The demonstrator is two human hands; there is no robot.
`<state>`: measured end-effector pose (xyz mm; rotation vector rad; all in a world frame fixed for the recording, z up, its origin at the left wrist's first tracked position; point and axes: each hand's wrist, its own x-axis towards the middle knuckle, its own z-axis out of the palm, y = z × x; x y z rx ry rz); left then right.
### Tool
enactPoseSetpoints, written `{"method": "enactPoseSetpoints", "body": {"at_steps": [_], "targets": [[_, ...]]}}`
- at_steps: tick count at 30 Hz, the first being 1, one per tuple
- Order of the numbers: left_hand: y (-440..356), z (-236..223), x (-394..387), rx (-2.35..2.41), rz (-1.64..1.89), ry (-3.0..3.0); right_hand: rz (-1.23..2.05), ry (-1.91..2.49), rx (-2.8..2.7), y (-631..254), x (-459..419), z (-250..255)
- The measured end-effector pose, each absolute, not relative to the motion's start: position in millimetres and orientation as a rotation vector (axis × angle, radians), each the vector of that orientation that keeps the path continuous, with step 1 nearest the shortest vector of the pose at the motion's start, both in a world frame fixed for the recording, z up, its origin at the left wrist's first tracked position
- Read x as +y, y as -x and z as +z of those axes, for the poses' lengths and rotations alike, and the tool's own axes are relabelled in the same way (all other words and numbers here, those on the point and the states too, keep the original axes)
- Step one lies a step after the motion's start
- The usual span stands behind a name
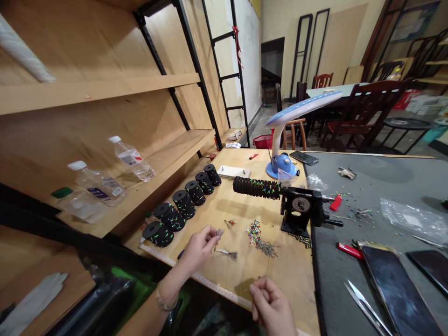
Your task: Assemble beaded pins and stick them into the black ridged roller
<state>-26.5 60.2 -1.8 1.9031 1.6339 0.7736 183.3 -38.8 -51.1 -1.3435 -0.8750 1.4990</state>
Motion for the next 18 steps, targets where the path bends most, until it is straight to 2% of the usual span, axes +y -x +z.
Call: {"method": "enactPoseSetpoints", "body": {"at_steps": [4, 7, 18], "targets": [[0.0, -7.7, 21.3, 1.198, 0.881, -1.262, 1.507, 1.295, -0.898, -178.4, -38.0, -50.6], [-20.3, -19.6, -4.1, 1.078, 0.849, -0.995, 1.532, 1.291, -0.896, -176.2, -38.3, -49.9], [-43.1, -40.8, -24.2, 1.154, 0.863, -0.867, 1.535, 1.328, -0.927, -181.3, -40.0, -39.4]]}}
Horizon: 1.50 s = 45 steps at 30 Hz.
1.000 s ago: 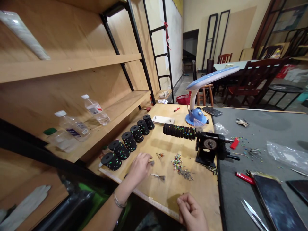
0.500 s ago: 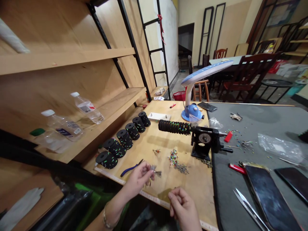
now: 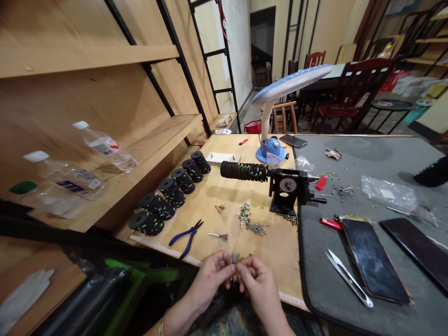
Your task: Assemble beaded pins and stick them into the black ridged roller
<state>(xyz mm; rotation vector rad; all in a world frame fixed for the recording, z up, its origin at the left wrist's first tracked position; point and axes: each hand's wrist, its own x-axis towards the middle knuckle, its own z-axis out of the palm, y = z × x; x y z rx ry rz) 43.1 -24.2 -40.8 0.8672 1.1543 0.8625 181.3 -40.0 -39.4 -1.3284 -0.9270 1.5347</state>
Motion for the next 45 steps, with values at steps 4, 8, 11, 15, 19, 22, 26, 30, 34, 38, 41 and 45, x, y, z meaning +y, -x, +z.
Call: {"method": "enactPoseSetpoints", "body": {"at_steps": [4, 8, 11, 15, 19, 22, 26, 30, 34, 38, 41, 45], "targets": [[-43.3, -43.6, -24.3, 1.206, 0.859, -0.934, 1.516, 1.332, -0.952, -181.6, -39.9, -42.8], [-44.8, -48.4, -26.2, 1.242, 0.860, -1.000, 1.479, 1.319, -0.979, -181.4, -40.0, -46.1], [-46.4, -51.0, -27.2, 1.282, 0.854, -1.044, 1.424, 1.323, -1.029, -181.7, -41.2, -49.5], [-48.5, -49.2, -26.2, 1.279, 0.839, -1.048, 1.334, 1.357, -1.100, -184.1, -42.9, -53.4], [-49.8, -45.3, -25.5, 1.275, 0.840, -1.051, 1.304, 1.359, -1.125, -186.3, -42.4, -54.3], [-49.6, -45.3, -25.8, 1.279, 0.870, -1.091, 1.292, 1.367, -1.131, -186.5, -42.1, -54.0], [-49.2, -46.0, -26.5, 1.295, 0.895, -1.177, 1.258, 1.398, -1.158, -186.3, -42.8, -53.5], [-50.2, -43.6, -28.2, 1.327, 0.915, -1.271, 1.244, 1.419, -1.158, -186.0, -43.1, -52.2], [-52.0, -43.2, -30.0, 1.372, 0.943, -1.350, 1.241, 1.427, -1.145, -185.3, -43.1, -51.4], [-54.1, -43.3, -29.4, 1.321, 0.922, -1.204, 1.326, 1.390, -1.058, -185.3, -42.1, -51.4], [-55.4, -38.1, -27.7, 1.197, 0.903, -0.959, 1.455, 1.361, -0.939, -186.1, -40.6, -49.9], [-54.7, -29.2, -26.0, 1.051, 0.894, -0.747, 1.554, 1.342, -0.846, -187.2, -38.4, -45.7]]}}
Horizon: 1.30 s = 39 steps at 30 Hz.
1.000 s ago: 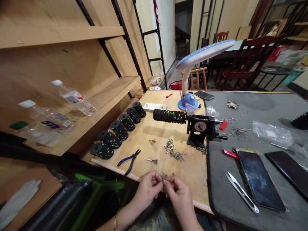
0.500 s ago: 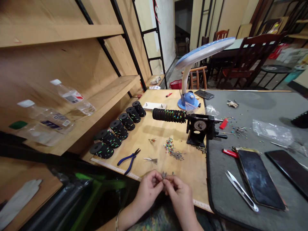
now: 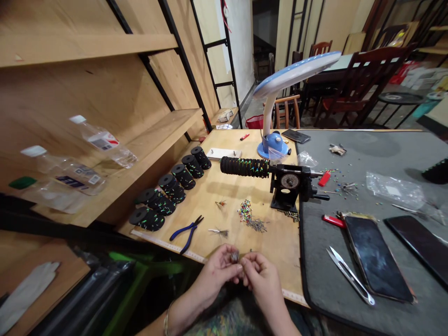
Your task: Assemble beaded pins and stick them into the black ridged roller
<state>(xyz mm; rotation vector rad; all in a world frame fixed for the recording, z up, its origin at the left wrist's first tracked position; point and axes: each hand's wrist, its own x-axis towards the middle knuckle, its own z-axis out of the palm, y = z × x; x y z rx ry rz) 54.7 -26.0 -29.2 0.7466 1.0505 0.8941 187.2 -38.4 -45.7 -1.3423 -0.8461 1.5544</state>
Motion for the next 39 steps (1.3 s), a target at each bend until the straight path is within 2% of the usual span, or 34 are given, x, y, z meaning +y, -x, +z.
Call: {"method": "enactPoseSetpoints", "body": {"at_steps": [24, 39], "targets": [[-40.7, -34.9, -16.9, 1.052, 0.769, -0.720, 1.847, 1.283, -1.193, -198.0, -26.5, -44.4], [-41.2, -26.5, -13.1, 0.999, 0.710, -0.619, 2.002, 1.177, -1.063, -196.8, -20.7, -39.5]]}}
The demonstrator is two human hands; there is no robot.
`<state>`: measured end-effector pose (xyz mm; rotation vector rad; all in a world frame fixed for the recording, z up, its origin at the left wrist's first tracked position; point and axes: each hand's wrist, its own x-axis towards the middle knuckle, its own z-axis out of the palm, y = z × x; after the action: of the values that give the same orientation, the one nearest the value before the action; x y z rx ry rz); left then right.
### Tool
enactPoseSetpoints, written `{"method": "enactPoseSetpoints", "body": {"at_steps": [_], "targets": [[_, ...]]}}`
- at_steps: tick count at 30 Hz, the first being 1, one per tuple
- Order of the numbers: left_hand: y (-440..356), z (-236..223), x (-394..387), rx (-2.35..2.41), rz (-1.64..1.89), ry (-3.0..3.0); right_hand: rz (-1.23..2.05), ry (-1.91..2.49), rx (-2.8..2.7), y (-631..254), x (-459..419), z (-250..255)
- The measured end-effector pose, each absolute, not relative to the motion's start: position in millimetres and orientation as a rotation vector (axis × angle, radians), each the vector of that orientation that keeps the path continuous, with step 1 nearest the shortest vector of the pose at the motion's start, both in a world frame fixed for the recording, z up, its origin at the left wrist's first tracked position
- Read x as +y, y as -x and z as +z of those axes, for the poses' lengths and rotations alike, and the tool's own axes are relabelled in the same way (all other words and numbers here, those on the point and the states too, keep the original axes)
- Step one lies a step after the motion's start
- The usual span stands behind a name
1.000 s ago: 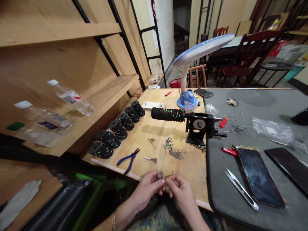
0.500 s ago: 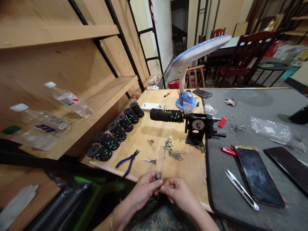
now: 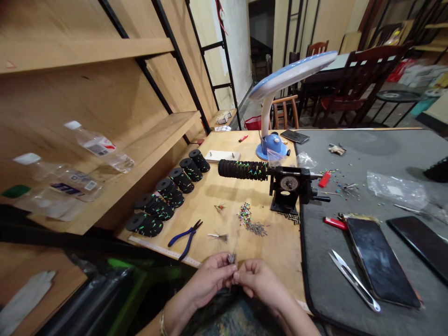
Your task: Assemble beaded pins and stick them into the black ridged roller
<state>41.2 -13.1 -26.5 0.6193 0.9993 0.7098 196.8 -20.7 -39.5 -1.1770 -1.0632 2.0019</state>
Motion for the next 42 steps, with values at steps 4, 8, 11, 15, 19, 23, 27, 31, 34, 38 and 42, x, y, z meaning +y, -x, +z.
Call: {"method": "enactPoseSetpoints", "body": {"at_steps": [4, 8, 11, 15, 19, 23, 27, 31, 34, 38, 42], "targets": [[-41.0, -25.3, -12.9, 0.999, 0.707, -0.621, 2.003, 1.180, -1.082, -196.5, -19.7, -40.0], [-40.6, -26.1, -12.7, 0.995, 0.705, -0.648, 1.998, 1.181, -1.081, -196.2, -19.6, -40.3], [-39.2, -27.4, -12.1, 1.004, 0.693, -0.698, 1.997, 1.191, -1.059, -196.5, -19.8, -38.3], [-35.0, -27.0, -10.3, 1.027, 0.667, -0.840, 1.984, 1.182, -1.035, -197.0, -19.8, -36.9], [-31.2, -25.1, -8.7, 1.033, 0.633, -0.941, 1.956, 1.171, -1.043, -196.7, -20.5, -39.7], [-30.4, -26.4, -8.1, 1.047, 0.604, -0.999, 1.934, 1.178, -1.075, -196.0, -22.0, -42.5], [-30.3, -29.5, -8.0, 1.056, 0.581, -1.031, 1.903, 1.209, -1.152, -197.0, -22.3, -43.0], [-29.8, -29.2, -8.1, 1.052, 0.568, -1.013, 1.898, 1.226, -1.155, -199.0, -22.3, -43.5], [-30.8, -26.1, -7.5, 1.043, 0.605, -0.937, 1.897, 1.200, -1.140, -199.6, -22.9, -45.7], [-32.7, -22.3, -5.5, 1.030, 0.672, -0.880, 1.876, 1.234, -1.241, -199.3, -23.5, -47.7], [-32.5, -21.4, -3.6, 1.005, 0.656, -0.914, 1.860, 1.312, -1.317, -198.5, -22.4, -43.1]]}}
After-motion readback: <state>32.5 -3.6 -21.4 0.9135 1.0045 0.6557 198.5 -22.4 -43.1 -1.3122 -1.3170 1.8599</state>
